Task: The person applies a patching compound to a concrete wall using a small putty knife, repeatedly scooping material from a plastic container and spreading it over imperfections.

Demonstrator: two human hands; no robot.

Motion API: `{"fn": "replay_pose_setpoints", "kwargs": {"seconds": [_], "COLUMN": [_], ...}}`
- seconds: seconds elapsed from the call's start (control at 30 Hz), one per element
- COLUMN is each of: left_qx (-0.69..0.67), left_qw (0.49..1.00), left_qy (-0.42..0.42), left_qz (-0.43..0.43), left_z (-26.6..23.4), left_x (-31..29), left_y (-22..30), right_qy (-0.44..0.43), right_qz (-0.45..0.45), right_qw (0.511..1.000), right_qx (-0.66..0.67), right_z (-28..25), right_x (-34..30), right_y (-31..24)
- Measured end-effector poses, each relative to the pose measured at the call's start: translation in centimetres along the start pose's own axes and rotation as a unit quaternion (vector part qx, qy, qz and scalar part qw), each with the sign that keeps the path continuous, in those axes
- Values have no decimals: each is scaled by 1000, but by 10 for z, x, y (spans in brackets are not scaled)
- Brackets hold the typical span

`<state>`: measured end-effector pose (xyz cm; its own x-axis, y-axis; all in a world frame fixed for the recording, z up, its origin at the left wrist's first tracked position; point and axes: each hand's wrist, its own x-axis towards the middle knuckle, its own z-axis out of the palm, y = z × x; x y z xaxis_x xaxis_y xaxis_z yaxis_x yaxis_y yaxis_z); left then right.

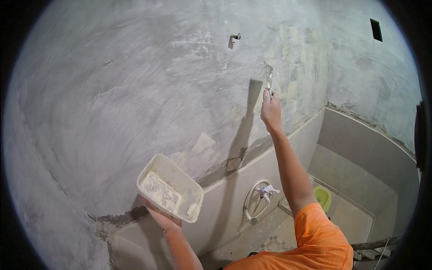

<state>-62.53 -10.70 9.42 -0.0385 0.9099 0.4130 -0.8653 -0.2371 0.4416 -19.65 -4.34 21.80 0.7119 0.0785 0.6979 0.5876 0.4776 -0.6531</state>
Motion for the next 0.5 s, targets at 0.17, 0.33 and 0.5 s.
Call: {"fn": "replay_pose_setpoints", "kwargs": {"seconds": [0.17,0.33,0.5], "left_qx": [10,23,46], "left_qw": [999,994,991], "left_qy": [40,78,87], "left_qz": [35,75,87], "left_z": [-11,2,4], "left_x": [-1,-7,-9], "left_y": [14,7,6], "right_qy": [-114,-301,-345], "right_qz": [-36,-104,-47], "right_qw": [993,948,925], "right_qx": [6,20,151], "right_z": [2,5,36], "right_x": [-67,-114,-129], "right_y": [-63,-71,-58]}}
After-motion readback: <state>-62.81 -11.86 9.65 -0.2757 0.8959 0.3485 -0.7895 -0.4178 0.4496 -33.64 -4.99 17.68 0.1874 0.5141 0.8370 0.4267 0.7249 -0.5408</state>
